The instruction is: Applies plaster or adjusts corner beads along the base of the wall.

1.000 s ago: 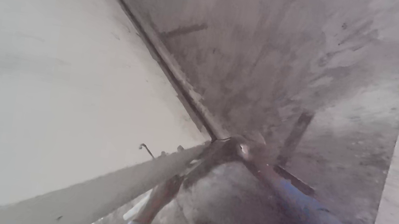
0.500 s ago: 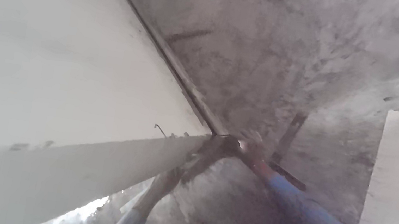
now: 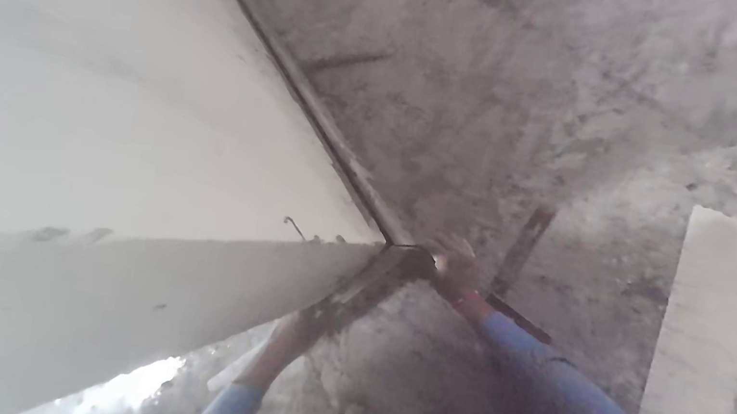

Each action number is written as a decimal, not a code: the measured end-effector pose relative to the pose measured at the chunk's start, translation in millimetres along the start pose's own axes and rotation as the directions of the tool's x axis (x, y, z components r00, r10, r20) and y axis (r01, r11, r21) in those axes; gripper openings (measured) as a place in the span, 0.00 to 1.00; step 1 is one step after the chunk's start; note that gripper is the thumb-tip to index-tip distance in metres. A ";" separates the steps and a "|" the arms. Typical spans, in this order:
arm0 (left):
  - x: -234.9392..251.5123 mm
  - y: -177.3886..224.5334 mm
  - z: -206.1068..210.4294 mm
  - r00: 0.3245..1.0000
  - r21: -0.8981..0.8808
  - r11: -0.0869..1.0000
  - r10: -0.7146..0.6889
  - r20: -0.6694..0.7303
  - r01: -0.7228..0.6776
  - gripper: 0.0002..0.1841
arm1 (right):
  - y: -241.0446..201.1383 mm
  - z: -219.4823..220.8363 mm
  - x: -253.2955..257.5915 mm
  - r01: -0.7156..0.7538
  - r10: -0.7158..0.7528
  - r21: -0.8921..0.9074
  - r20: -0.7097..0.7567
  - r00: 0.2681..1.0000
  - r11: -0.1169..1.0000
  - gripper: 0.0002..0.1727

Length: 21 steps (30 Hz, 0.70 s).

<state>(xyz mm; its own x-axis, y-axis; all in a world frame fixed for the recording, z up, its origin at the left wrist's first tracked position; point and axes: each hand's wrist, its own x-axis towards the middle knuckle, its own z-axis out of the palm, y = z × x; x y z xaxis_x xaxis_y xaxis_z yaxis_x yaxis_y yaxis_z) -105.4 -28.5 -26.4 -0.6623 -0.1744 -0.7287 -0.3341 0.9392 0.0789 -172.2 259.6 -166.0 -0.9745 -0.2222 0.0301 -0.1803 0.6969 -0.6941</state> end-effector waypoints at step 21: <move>2.1 -7.5 6.2 0.999 -0.013 0.999 0.048 -0.018 -0.048 0.26 | -2.9 -1.9 -2.8 0.043 -0.046 -0.029 -0.100 0.994 0.999 0.14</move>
<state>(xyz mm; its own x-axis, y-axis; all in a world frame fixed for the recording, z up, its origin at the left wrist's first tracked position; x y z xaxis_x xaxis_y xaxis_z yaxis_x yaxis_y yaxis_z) -100.1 -34.0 -32.8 -0.6897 -0.1348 -0.7114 -0.3105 0.9427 0.1224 -169.2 259.5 -162.7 -0.9737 -0.1848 0.1335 -0.2260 0.7064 -0.6707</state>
